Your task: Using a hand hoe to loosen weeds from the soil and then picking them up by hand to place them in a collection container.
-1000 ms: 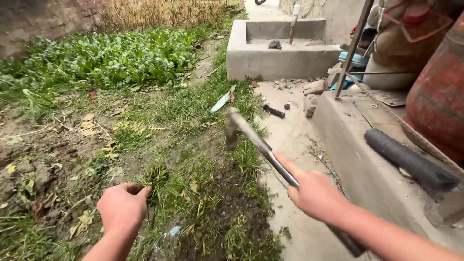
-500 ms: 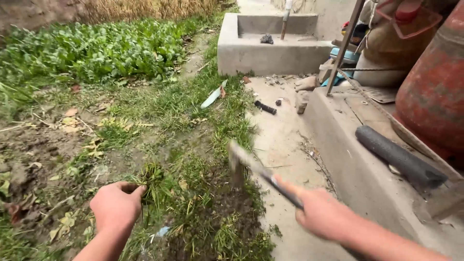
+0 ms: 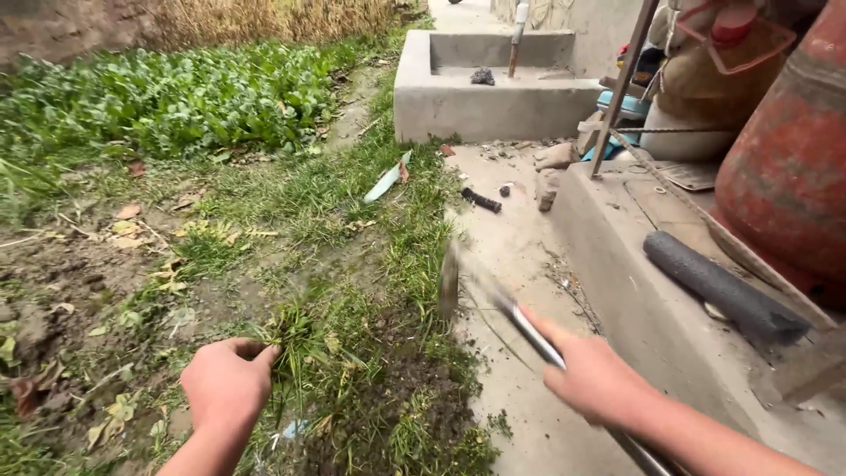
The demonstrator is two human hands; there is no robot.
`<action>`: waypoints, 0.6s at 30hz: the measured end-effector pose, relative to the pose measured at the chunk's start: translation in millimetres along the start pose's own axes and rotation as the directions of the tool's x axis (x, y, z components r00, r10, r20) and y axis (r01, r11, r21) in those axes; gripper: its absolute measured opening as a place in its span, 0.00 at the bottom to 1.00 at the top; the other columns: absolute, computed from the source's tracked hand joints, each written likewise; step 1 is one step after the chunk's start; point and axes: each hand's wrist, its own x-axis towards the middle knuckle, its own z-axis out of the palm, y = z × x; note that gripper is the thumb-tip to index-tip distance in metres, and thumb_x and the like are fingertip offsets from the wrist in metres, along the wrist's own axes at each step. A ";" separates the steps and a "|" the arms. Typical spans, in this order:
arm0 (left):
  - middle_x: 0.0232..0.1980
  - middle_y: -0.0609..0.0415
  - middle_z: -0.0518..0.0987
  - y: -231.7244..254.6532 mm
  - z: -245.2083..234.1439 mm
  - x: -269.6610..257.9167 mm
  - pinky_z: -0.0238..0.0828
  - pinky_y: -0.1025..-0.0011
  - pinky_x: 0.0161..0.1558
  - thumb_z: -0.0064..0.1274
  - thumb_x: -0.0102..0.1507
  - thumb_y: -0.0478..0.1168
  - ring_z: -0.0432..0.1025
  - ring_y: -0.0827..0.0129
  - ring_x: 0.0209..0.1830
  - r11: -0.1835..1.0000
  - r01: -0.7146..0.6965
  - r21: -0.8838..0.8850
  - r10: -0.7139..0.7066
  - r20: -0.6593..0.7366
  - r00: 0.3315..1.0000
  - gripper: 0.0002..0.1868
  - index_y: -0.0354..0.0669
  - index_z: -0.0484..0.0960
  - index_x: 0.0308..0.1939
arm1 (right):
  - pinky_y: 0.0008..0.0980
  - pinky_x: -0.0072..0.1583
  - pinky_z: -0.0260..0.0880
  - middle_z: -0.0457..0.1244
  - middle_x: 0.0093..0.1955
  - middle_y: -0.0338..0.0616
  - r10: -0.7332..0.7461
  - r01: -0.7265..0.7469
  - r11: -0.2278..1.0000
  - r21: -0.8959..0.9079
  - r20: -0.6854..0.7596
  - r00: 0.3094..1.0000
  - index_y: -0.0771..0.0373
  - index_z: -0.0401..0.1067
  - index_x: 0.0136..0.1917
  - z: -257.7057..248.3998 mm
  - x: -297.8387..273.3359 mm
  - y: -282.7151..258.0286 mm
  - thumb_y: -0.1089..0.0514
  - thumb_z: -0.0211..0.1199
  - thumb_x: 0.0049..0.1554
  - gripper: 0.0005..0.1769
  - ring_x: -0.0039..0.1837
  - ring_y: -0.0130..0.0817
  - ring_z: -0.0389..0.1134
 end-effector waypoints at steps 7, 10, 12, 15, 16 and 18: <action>0.38 0.55 0.88 -5.1 -7.9 -1.8 0.62 0.71 0.29 0.59 0.65 0.48 0.69 0.71 0.30 0.995 0.054 0.080 -0.054 -0.010 0.999 0.09 0.53 0.91 0.44 | 0.23 0.29 0.67 0.67 0.44 0.48 -0.069 0.069 0.998 -0.005 0.055 0.996 0.16 0.28 0.83 39.9 39.7 1.0 0.66 0.45 0.58 0.56 0.28 0.29 0.63; 0.40 0.53 0.89 -5.5 -8.5 -1.4 0.61 0.75 0.25 0.60 0.66 0.46 0.68 0.72 0.25 0.997 0.068 0.046 -0.068 0.002 0.998 0.10 0.50 0.90 0.48 | 0.30 0.30 0.70 0.66 0.52 0.52 -0.059 0.087 0.987 -0.139 0.192 0.980 0.10 0.32 0.82 42.4 26.8 24.9 0.64 0.43 0.54 0.56 0.27 0.33 0.65; 0.41 0.55 0.89 -2.1 -10.4 -1.0 0.68 0.71 0.28 0.61 0.65 0.47 0.74 0.71 0.30 0.996 0.058 0.072 -0.056 -0.028 0.998 0.10 0.52 0.90 0.48 | 0.31 0.29 0.68 0.63 0.54 0.54 -0.059 0.087 0.986 -0.146 0.185 0.981 0.08 0.31 0.82 38.6 16.0 25.8 0.63 0.42 0.54 0.57 0.25 0.35 0.64; 0.42 0.58 0.89 -5.3 -9.3 -2.4 0.66 0.67 0.34 0.60 0.65 0.51 0.76 0.69 0.37 0.990 0.094 0.101 -0.092 -0.022 0.995 0.11 0.57 0.91 0.47 | 0.32 0.46 0.61 0.60 0.46 0.39 -0.072 0.123 0.953 -0.276 0.188 0.979 0.08 0.33 0.82 31.1 0.4 15.2 0.58 0.46 0.56 0.53 0.40 0.33 0.59; 0.39 0.57 0.89 -11.2 -5.9 2.8 0.68 0.68 0.32 0.62 0.64 0.50 0.76 0.70 0.34 0.994 0.064 0.088 -0.061 -0.032 0.998 0.10 0.54 0.91 0.46 | 0.30 0.40 0.66 0.64 0.50 0.44 -0.080 0.124 0.967 -0.224 0.198 0.977 0.09 0.37 0.82 25.6 -4.6 12.2 0.62 0.45 0.53 0.55 0.33 0.32 0.62; 0.37 0.56 0.89 -10.9 -1.6 8.3 0.69 0.70 0.29 0.63 0.63 0.48 0.76 0.71 0.30 0.998 0.024 0.064 -0.021 -0.043 0.999 0.10 0.52 0.91 0.44 | 0.28 0.33 0.72 0.69 0.53 0.50 -0.086 0.120 0.978 -0.172 0.193 0.977 0.10 0.42 0.81 10.2 -12.2 6.3 0.66 0.44 0.50 0.57 0.26 0.30 0.65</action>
